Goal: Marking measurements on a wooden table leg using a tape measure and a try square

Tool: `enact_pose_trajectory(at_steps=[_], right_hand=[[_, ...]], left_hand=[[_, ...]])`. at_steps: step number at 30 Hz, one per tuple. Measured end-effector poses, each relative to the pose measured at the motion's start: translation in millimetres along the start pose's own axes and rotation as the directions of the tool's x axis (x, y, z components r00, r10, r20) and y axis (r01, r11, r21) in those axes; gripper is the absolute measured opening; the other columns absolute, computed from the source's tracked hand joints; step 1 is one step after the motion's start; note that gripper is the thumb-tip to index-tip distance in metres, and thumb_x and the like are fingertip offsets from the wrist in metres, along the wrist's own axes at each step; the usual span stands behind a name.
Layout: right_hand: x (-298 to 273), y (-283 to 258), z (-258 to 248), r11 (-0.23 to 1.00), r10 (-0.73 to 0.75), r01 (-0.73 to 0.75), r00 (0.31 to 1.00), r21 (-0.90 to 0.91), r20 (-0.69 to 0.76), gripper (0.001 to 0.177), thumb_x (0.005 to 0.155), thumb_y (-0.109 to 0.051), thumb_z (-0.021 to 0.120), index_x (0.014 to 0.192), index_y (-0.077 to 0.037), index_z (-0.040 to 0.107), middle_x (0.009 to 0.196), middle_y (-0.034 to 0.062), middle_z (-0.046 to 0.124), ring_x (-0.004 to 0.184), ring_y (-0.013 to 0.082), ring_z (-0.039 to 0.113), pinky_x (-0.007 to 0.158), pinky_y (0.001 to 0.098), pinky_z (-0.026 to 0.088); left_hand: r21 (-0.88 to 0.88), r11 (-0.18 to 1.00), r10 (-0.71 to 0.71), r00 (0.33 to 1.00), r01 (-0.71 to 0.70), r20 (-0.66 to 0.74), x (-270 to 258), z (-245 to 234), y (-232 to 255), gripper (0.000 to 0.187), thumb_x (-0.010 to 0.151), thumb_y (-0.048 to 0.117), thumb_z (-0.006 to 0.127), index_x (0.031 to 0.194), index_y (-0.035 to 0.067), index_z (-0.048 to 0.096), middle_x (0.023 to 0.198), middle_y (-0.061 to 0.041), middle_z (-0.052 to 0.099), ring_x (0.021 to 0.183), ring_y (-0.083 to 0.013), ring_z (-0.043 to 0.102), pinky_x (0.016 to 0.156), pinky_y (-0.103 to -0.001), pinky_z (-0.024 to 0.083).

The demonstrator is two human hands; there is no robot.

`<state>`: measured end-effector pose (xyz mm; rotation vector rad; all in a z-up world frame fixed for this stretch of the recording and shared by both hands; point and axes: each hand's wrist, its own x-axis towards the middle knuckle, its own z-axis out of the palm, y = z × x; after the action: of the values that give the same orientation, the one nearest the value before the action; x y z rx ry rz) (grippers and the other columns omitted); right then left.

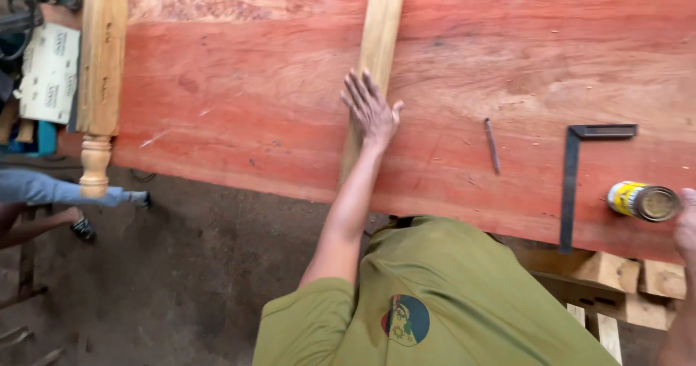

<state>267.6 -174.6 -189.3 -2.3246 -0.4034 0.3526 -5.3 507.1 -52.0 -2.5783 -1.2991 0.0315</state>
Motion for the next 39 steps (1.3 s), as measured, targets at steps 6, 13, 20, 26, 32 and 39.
enact_pose_trajectory(at_steps=[6, 13, 20, 26, 32, 39], right_hand=[[-81.4, -295.8, -30.3, 0.828, -0.263, 0.067, 0.923, -0.557, -0.28, 0.059, 0.105, -0.012, 0.084, 0.147, 0.016, 0.054, 0.12, 0.0472, 0.059, 0.097, 0.0626, 0.059, 0.085, 0.063, 0.045], [-87.0, -307.7, 58.8, 0.877, -0.45, 0.413, 0.885, -0.248, -0.117, 0.012, 0.112, -0.008, 0.066, 0.113, -0.001, 0.075, 0.106, 0.0174, 0.074, 0.093, 0.0317, 0.067, 0.084, 0.0422, 0.051], [-30.6, -336.7, 163.9, 0.806, -0.474, 0.419, 0.88, -0.418, -0.03, 0.054, 0.094, -0.032, 0.075, 0.134, 0.001, 0.061, 0.106, 0.0187, 0.051, 0.094, 0.0404, 0.059, 0.081, 0.0482, 0.052], [4.7, -334.7, 235.2, 0.705, -0.538, 0.548, 0.827, -0.45, 0.164, 0.033, 0.088, -0.033, 0.074, 0.102, -0.006, 0.063, 0.094, 0.0122, 0.054, 0.089, 0.0345, 0.061, 0.075, 0.0435, 0.051], [-29.0, -304.3, 165.3, 0.812, -0.463, 0.474, 0.878, -0.339, 0.119, 0.015, 0.101, -0.009, 0.056, 0.115, -0.003, 0.057, 0.102, 0.015, 0.049, 0.098, 0.0352, 0.049, 0.092, 0.0404, 0.042], [-81.4, -249.1, 150.8, 0.82, -0.226, 0.046, 0.942, -0.571, -0.249, 0.04, 0.1, -0.03, 0.079, 0.109, 0.005, 0.063, 0.107, 0.0321, 0.063, 0.106, 0.0499, 0.051, 0.101, 0.0575, 0.036]], left_hand=[[-0.879, 0.265, 0.496, 0.838, -0.397, -0.229, 87.1, -9.2, 90.4, 0.07, 0.101, 0.059, 0.065, 0.159, 0.036, 0.032, 0.16, -0.031, 0.037, 0.152, -0.0549, 0.024, 0.122, -0.055, 0.022], [-0.401, 0.87, -0.377, 0.912, 0.288, -0.162, 0.0, 40.7, -3.1, 0.153, 0.056, 0.048, 0.103, 0.167, 0.021, 0.001, 0.173, -0.02, -0.001, 0.16, -0.0455, 0.004, 0.124, -0.071, 0.014], [-0.47, 0.859, -0.136, 0.976, 0.201, 0.168, -73.7, 32.3, -69.7, 0.106, 0.068, 0.042, 0.092, 0.147, -0.004, 0.038, 0.118, -0.025, 0.057, 0.109, -0.0458, 0.063, 0.091, -0.054, 0.055], [-0.505, 0.861, 0.178, 0.966, -0.062, 0.186, -85.8, 8.6, -98.4, 0.102, 0.067, 0.034, 0.092, 0.144, -0.007, 0.038, 0.118, -0.027, 0.056, 0.105, -0.0509, 0.062, 0.091, -0.059, 0.054], [-0.367, 0.898, 0.332, 0.921, -0.242, 0.204, -54.1, 39.7, -153.0, 0.1, 0.065, 0.021, 0.085, 0.151, 0.018, 0.034, 0.119, -0.016, 0.056, 0.107, -0.0433, 0.062, 0.094, -0.052, 0.052], [-0.109, 0.991, 0.096, 0.988, -0.083, 0.118, -75.9, 0.8, -87.5, 0.154, 0.067, 0.11, 0.055, 0.164, 0.007, -0.004, 0.167, -0.031, -0.007, 0.155, -0.0518, -0.002, 0.121, -0.073, 0.003]])
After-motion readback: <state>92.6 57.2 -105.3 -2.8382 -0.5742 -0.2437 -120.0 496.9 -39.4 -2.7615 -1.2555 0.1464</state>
